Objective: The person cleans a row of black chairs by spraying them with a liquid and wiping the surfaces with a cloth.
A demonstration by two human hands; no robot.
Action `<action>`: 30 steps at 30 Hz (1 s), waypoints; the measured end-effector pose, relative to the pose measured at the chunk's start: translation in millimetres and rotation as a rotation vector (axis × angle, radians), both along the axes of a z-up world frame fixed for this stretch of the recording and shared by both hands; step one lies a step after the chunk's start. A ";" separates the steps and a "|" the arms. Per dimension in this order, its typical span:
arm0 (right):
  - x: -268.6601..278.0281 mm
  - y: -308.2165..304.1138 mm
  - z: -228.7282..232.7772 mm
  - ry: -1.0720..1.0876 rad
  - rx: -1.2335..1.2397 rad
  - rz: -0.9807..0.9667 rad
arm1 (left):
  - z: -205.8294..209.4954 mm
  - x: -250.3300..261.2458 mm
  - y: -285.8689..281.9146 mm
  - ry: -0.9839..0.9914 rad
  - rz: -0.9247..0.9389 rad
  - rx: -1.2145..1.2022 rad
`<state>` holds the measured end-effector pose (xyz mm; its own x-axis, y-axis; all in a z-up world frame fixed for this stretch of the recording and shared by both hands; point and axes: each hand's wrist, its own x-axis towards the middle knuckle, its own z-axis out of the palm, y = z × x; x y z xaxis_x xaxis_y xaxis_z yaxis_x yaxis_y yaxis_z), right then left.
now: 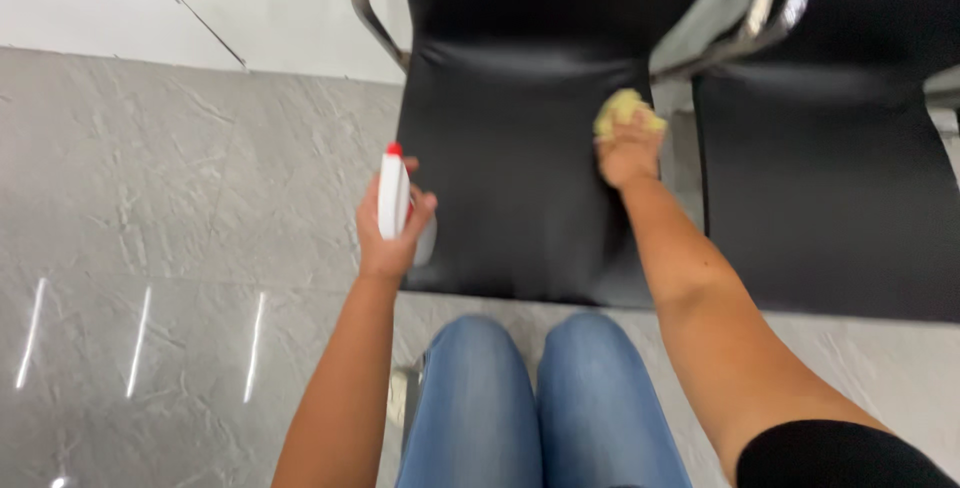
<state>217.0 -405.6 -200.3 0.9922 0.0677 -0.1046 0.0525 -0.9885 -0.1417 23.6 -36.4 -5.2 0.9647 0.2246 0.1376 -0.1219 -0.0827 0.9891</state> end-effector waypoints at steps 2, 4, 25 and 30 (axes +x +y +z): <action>-57.6 39.0 11.8 -0.048 -0.251 0.391 | -3.7 4.5 1.4 -0.048 0.031 0.054; -124.6 90.0 28.8 -0.022 -0.127 0.565 | -4.9 6.4 2.3 -0.042 0.025 0.027; -208.3 14.9 17.0 0.308 -0.101 0.314 | -9.6 9.3 -10.3 -0.054 -0.007 -0.009; -169.5 162.9 30.5 0.252 0.222 0.406 | -2.6 9.2 -16.0 -0.028 0.027 0.077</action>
<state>47.5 -242.7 -169.8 0.8275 0.4888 -0.2762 0.3619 -0.8405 -0.4033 32.7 -52.4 -7.8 0.9540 0.2378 0.1825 -0.1464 -0.1616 0.9759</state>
